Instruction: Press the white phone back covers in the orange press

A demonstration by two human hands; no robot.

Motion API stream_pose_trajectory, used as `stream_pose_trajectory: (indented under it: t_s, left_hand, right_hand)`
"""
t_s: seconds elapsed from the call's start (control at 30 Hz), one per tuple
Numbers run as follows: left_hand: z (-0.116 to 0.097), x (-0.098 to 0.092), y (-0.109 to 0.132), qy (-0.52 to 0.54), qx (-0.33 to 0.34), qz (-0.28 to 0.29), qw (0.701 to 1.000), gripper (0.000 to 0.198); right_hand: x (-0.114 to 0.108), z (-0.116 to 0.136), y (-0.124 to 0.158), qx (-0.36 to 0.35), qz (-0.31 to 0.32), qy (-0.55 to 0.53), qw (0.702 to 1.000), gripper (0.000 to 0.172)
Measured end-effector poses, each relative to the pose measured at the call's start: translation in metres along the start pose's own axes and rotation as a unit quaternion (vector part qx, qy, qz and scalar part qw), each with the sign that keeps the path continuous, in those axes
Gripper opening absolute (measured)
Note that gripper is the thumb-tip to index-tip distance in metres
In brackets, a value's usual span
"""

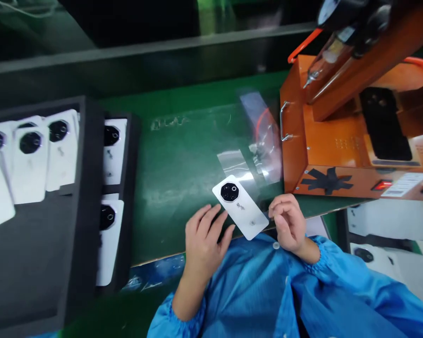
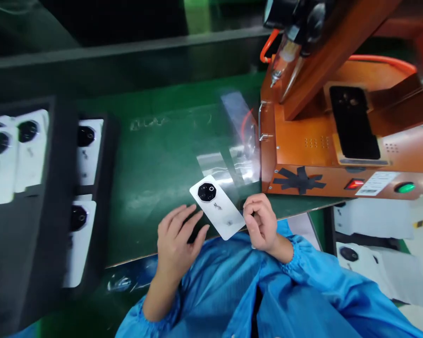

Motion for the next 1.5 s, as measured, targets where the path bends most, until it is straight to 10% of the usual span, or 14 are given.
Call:
stream_pose_trajectory:
  t_s: [0.23,0.77,1.13,1.5]
  left_hand:
    - [0.016,0.009,-0.012,-0.058,0.007,0.064,0.996,0.062]
    - [0.013,0.008,-0.01,-0.066,0.036,0.028,0.997,0.044]
    - [0.016,0.01,-0.007,-0.032,0.012,0.034,0.999,0.038]
    - [0.013,0.011,-0.011,-0.084,0.033,0.053,0.995,0.053]
  right_hand:
    - [0.009,0.009,-0.008,-0.019,0.081,-0.017,0.996,0.009]
    - [0.016,0.02,-0.026,0.056,0.098,-0.039,0.993,0.012]
    - [0.061,0.009,-0.086,0.031,0.2,0.137,0.97,0.008]
    - [0.041,0.002,-0.083,0.031,0.166,0.077,0.983,0.008]
Point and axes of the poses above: each hand's wrist, its own y-axis away from the middle knuckle, its own x-axis out of the palm, z = x × y, the point moved 5 cm from there along -y, towards the middle knuckle, and after that the axes turned 3 degrees about -x, right-handed, at the moved point
